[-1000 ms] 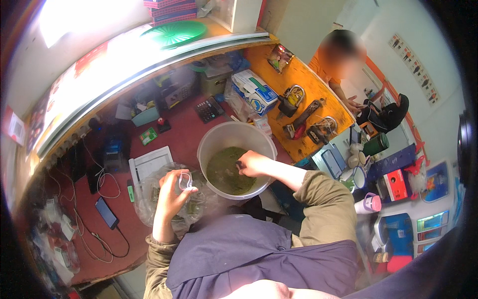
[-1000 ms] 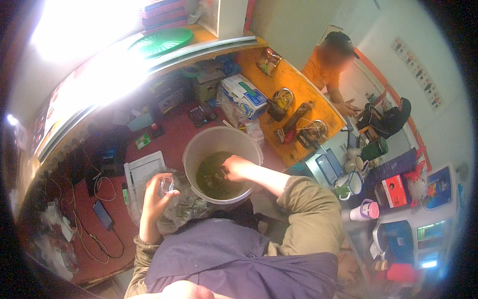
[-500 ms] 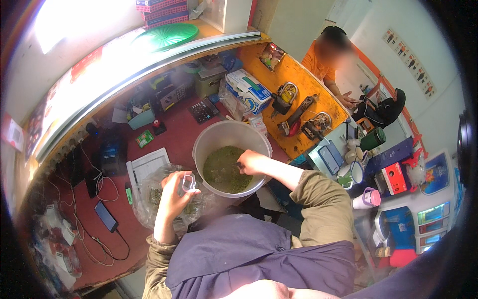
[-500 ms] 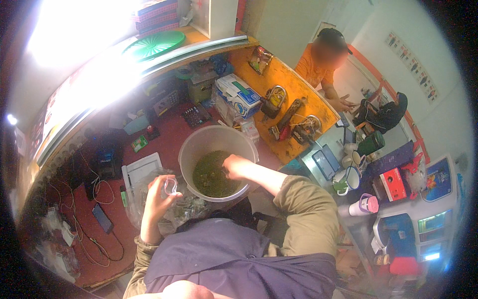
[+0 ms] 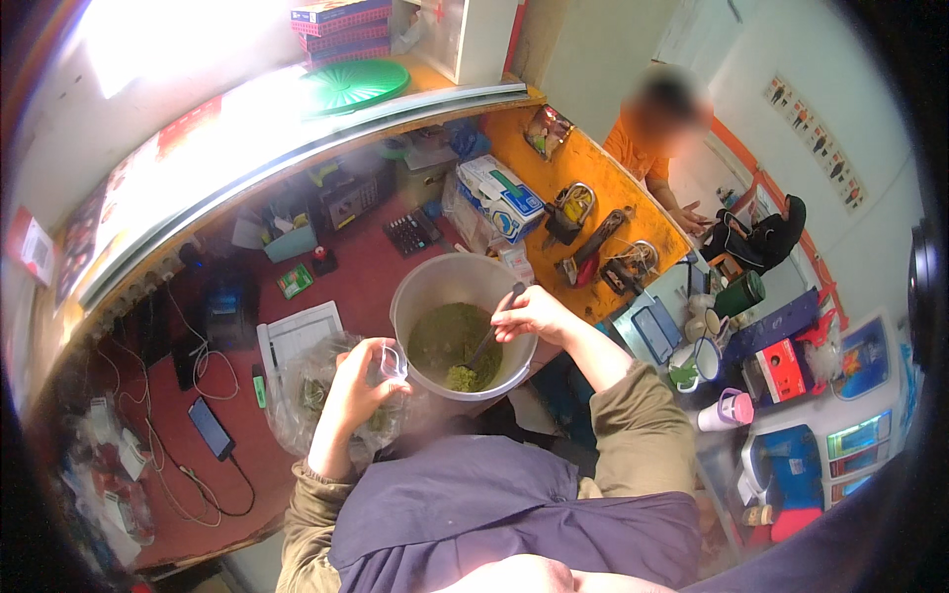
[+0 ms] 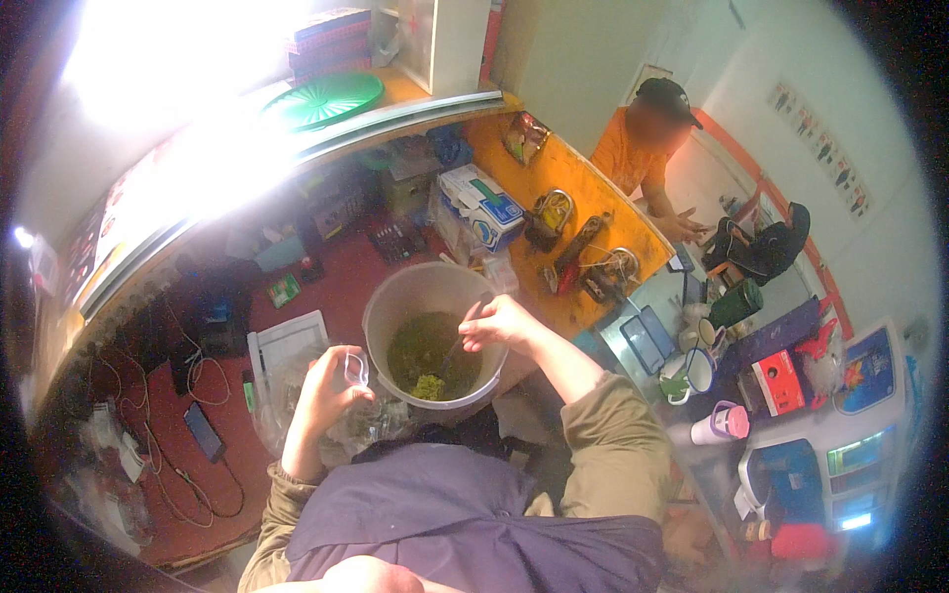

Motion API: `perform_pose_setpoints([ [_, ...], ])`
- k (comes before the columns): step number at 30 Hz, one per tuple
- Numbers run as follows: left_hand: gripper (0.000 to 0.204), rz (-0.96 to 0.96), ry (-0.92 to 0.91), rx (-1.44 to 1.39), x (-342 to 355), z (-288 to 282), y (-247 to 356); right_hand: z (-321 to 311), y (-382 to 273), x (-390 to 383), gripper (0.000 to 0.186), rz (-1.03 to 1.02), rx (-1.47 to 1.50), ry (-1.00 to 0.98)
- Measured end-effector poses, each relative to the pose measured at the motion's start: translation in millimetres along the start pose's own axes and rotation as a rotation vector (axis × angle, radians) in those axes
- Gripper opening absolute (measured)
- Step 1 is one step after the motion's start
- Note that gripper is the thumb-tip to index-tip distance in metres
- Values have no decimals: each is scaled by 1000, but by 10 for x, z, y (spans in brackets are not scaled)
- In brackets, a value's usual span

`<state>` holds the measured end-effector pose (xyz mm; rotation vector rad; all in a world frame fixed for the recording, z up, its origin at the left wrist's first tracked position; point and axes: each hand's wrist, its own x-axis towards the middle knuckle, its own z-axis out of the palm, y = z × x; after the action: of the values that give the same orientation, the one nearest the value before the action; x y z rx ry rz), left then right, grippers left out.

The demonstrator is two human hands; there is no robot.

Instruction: The person handles a receipt and a notepad, writes on the notepad, and then assembles a food order by placing items into a takeaway box. The person also handles a small packet and places it into the box.

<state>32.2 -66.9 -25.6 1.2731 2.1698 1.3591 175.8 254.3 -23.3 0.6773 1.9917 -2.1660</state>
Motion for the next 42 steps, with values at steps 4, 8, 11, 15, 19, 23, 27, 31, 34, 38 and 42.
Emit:
perform_pose_setpoints([
  [4,51,120,79,21,47,55,48,-106,62,-133,20,-86,148,199],
  [8,34,128,90,-124,148,162,-5,-199,158,-236,14,-147,282,283],
  [11,26,119,35,-169,224,234,-69,-247,217,-292,12,-180,348,298],
  [15,21,97,55,-239,311,371,-92,-297,304,-350,11,-206,423,344],
  [19,25,-10,64,-735,344,464,-63,-356,398,-388,11,-253,522,361],
  [23,37,-5,122,-746,384,441,-42,-376,463,-399,9,-266,582,385],
  [27,36,-45,68,-671,453,376,-11,-366,449,-413,8,-293,628,396],
  [31,31,-3,115,-281,524,385,26,-347,370,-446,6,-345,682,429],
  [34,31,115,147,-107,587,442,2,-322,313,-466,6,-370,682,457],
  [38,30,132,123,-8,671,581,-72,-279,289,-469,7,-340,647,502],
  [42,22,175,93,39,681,677,-88,-273,319,-458,8,-347,683,511],
])
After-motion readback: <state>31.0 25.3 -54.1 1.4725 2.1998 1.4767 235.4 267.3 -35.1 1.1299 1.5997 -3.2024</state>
